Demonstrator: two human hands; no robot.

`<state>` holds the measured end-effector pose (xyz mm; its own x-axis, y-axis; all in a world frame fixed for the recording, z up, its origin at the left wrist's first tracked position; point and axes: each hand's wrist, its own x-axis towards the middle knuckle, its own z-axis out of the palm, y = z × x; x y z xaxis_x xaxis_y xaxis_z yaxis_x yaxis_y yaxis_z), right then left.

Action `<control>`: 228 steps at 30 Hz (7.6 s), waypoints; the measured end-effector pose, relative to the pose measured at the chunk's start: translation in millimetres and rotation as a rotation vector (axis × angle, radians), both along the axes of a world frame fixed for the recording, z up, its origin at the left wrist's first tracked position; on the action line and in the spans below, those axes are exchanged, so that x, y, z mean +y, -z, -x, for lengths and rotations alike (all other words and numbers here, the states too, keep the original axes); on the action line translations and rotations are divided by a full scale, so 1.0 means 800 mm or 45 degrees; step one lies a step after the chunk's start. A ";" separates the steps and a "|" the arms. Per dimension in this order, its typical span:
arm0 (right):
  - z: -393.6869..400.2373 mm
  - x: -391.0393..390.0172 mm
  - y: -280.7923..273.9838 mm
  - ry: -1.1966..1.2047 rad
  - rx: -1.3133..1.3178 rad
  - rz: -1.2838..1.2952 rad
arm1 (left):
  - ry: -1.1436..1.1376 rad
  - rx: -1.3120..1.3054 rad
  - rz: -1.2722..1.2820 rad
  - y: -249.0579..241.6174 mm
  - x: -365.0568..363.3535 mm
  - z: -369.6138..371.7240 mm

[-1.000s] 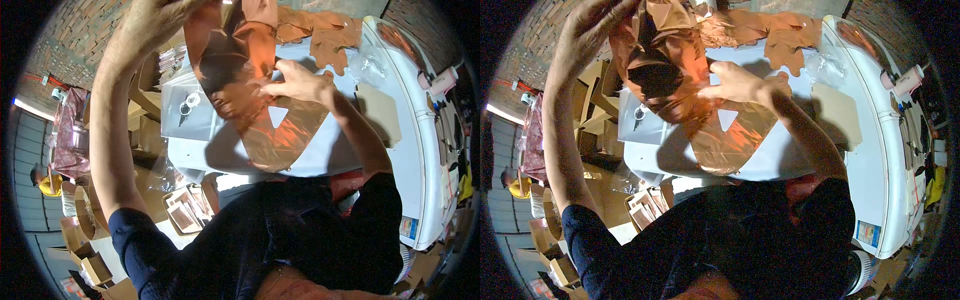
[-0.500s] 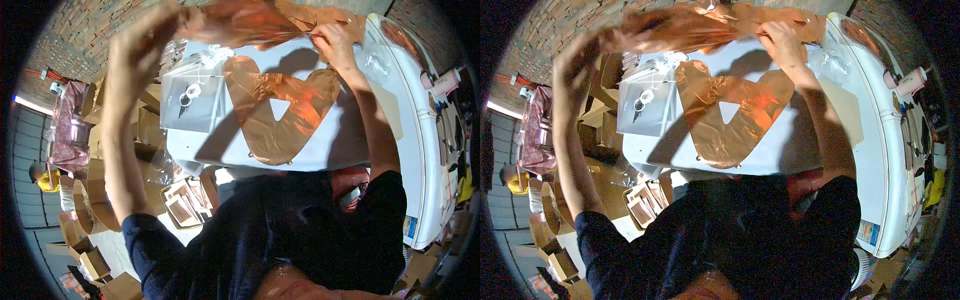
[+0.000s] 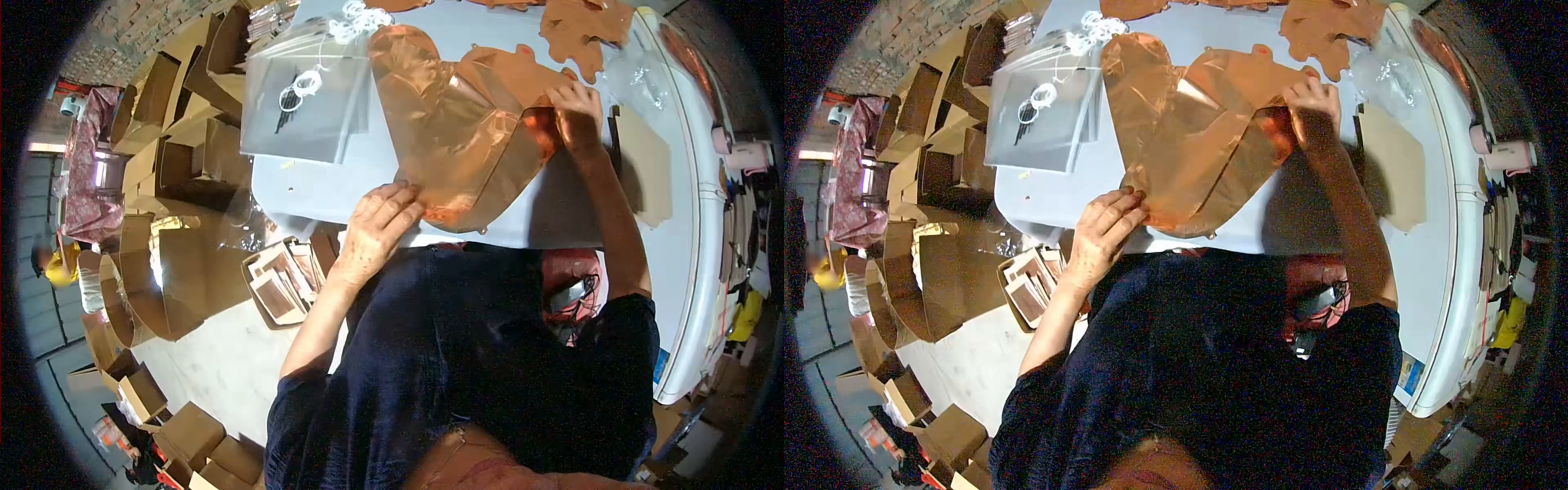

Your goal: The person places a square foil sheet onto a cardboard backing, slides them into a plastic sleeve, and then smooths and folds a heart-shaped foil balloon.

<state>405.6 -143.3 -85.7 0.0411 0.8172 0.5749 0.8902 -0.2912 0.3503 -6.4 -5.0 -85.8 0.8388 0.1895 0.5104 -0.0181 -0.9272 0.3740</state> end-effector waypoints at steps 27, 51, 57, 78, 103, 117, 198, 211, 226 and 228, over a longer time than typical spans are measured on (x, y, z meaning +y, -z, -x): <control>-0.023 -0.001 0.009 0.034 0.320 0.096 | -0.369 -0.005 0.140 0.039 -0.019 0.012; -0.003 0.017 0.010 0.210 0.214 0.022 | -0.315 -0.164 -0.024 0.054 -0.011 0.005; -0.010 0.021 0.019 0.174 0.199 -0.002 | -0.302 -0.181 -0.052 0.056 -0.010 0.005; 0.137 0.096 -0.005 -0.081 0.523 0.358 | -0.317 -0.203 -0.081 0.064 -0.008 0.005; 0.139 0.094 0.015 0.104 0.661 0.476 | -0.377 -0.255 0.021 0.007 0.050 0.013; 0.137 0.094 0.015 0.059 0.615 0.402 | -0.514 0.203 -0.693 -0.027 0.324 -0.084; 0.127 0.083 0.017 -0.051 0.835 0.310 | 1.124 -1.199 0.290 -0.280 0.025 -0.057; 0.128 0.087 0.016 0.030 0.928 0.447 | 1.446 -1.210 0.453 -0.284 -0.011 -0.025; 0.126 0.089 0.017 0.058 0.858 0.477 | 0.172 0.120 0.037 -0.020 0.022 -0.184; 0.125 0.088 0.019 0.020 0.896 0.412 | 0.085 0.247 -0.022 0.003 0.018 -0.180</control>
